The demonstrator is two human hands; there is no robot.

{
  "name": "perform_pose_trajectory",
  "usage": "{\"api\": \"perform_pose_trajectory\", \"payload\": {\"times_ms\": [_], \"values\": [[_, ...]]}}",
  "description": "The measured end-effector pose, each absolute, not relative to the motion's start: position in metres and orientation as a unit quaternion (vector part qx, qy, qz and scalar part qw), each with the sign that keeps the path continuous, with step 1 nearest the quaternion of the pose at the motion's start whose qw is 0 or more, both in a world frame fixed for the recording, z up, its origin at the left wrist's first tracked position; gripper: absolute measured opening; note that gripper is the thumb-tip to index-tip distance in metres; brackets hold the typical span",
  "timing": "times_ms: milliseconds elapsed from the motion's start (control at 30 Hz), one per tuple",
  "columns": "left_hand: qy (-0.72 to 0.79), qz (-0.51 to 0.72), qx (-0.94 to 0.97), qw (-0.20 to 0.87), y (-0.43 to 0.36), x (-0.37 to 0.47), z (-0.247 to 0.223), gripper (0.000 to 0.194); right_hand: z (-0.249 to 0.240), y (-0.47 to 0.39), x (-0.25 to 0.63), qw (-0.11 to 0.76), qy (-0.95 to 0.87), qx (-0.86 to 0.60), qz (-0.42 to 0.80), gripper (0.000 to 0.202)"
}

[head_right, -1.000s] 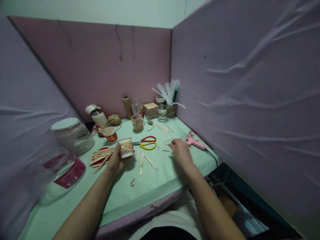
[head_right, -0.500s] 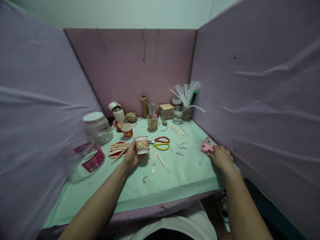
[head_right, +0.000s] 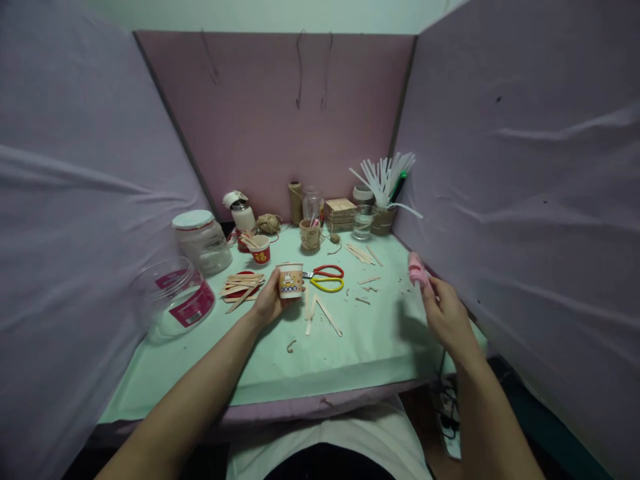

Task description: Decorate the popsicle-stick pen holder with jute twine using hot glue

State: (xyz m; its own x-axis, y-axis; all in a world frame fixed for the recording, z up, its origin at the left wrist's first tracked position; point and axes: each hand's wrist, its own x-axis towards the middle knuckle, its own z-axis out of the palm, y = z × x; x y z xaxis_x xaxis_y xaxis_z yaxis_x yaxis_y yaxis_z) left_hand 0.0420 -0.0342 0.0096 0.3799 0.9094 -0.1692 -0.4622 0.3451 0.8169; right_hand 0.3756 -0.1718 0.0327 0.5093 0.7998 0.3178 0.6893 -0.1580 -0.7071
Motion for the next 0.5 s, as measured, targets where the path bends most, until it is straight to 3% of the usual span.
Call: {"api": "perform_pose_trajectory", "payload": {"times_ms": [200,500], "values": [[0.298,0.456,0.383,0.746,-0.040,0.044,0.010,0.052,0.055,-0.183,0.284,0.585,-0.449,-0.605,0.300,0.051],[0.293,0.487,0.404,0.717,-0.049,0.049,0.014,0.065,0.058,-0.178,0.202,0.592,-0.464,-0.535,0.384,0.052]]}}
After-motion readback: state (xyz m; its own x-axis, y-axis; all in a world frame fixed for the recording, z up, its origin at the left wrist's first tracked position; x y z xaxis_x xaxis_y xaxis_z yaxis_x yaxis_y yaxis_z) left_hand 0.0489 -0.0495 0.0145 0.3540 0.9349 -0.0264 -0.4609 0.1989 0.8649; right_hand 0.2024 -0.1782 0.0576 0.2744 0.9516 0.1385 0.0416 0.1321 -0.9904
